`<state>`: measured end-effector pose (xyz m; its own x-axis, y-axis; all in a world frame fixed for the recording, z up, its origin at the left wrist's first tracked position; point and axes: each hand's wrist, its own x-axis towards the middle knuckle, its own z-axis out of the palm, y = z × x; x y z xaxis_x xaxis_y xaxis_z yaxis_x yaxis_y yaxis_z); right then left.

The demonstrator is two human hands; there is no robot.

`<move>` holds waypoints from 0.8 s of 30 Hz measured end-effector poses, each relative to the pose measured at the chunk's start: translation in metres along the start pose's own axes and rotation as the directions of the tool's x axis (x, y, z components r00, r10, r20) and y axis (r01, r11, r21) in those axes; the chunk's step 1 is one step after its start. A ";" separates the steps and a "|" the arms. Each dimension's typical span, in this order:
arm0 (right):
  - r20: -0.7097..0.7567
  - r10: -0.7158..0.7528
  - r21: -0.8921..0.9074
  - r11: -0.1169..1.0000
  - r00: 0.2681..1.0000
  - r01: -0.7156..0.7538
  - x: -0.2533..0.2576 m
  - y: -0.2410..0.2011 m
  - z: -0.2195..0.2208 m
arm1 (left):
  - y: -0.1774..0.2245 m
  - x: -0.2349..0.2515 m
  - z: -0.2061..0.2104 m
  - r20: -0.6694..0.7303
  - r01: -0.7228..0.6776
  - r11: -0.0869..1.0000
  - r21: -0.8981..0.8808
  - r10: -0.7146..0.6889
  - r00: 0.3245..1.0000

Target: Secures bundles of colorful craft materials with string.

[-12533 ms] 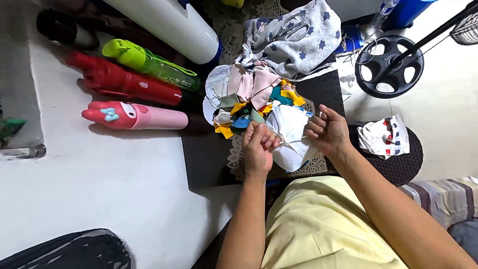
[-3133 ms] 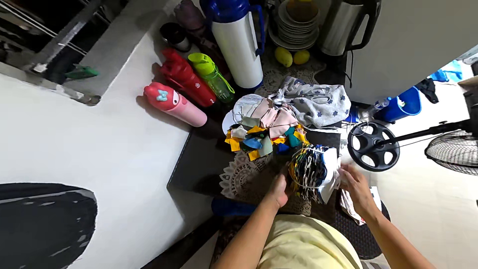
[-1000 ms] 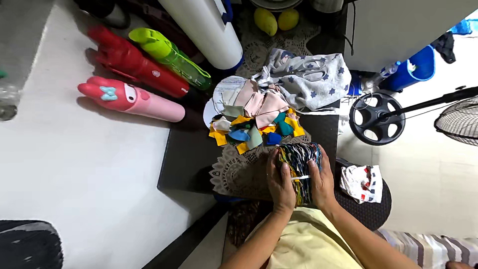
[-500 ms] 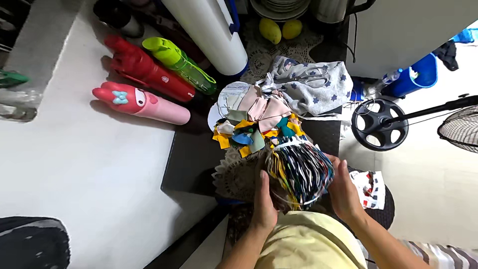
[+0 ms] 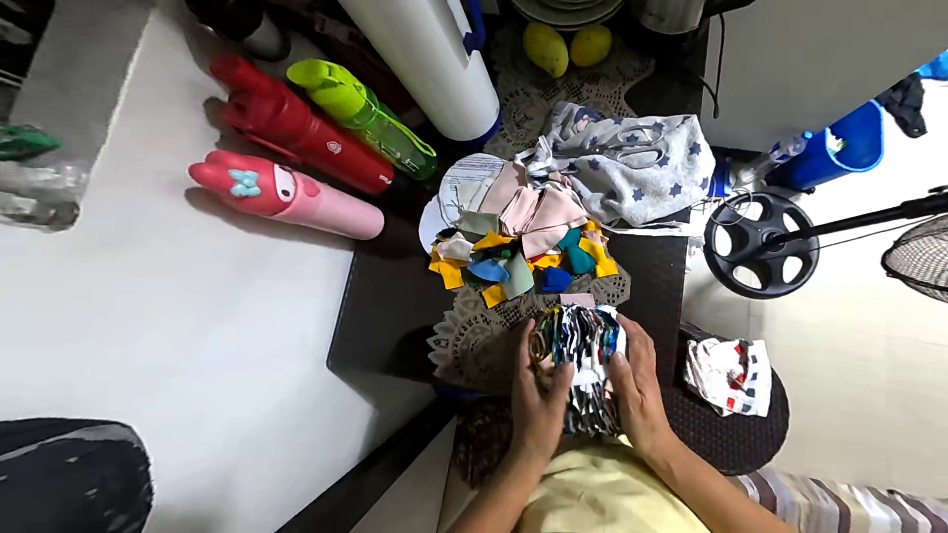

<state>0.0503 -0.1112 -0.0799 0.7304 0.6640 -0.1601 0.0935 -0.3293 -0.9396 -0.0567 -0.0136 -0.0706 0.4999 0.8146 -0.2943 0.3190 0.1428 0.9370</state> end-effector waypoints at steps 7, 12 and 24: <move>0.068 0.095 0.225 0.968 0.993 -0.108 0.008 0.005 -0.011 | 0.001 0.006 0.009 -0.002 0.012 1.000 -0.011 -0.012 1.000; 0.145 0.364 0.337 0.856 0.920 -0.392 0.007 0.010 -0.037 | 0.002 0.018 -0.025 0.126 0.525 0.806 -0.275 -0.511 0.850; 0.473 -0.279 -0.173 0.901 0.836 0.398 -0.081 -0.080 -0.013 | -0.031 -0.119 -0.135 0.211 0.276 0.932 -0.236 -0.228 0.951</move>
<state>-0.0077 -0.1475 0.0125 0.2645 0.9643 -0.0151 0.4920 -0.1484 -0.8578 -0.2349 -0.0394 -0.0394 0.5721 0.6234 -0.5330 0.2453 0.4900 0.8365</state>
